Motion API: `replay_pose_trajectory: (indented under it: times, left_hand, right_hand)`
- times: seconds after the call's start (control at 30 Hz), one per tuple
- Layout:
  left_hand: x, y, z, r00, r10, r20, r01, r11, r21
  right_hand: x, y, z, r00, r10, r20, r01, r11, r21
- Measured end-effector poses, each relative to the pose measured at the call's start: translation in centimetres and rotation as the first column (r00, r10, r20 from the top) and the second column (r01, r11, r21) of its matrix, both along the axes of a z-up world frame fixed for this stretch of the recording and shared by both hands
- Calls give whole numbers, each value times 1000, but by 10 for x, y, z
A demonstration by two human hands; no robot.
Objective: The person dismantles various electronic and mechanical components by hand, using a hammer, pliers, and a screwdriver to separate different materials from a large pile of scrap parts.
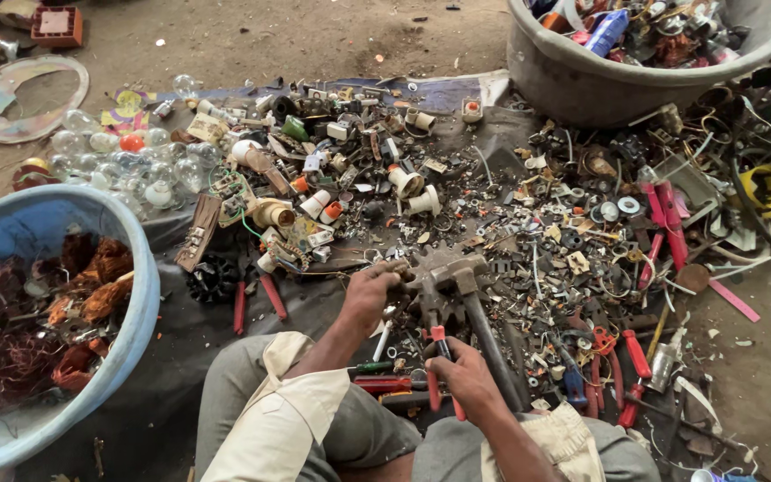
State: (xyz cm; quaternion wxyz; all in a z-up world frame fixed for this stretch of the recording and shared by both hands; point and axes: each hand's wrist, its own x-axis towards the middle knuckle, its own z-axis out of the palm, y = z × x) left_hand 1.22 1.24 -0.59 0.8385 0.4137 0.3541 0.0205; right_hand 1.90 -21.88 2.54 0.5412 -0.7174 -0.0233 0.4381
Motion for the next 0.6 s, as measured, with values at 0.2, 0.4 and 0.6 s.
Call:
replay_pose_trajectory:
  times: [0.2,0.4,0.6]
  left_hand:
    - [1,-8,-7,982,-46,-182,180,513,839]
    - [13,4,-3,962,188,-196,-75,879,471]
    - [119,-13,61,986,41,-163,-1,971,240]
  right_hand:
    - [2,-2,0,997,24,-71,-16,994,104]
    - [3,1,-4,979,-133,-156,151,983,108]
    - [7,5,6,995,20,-95,-22,1000,-13]
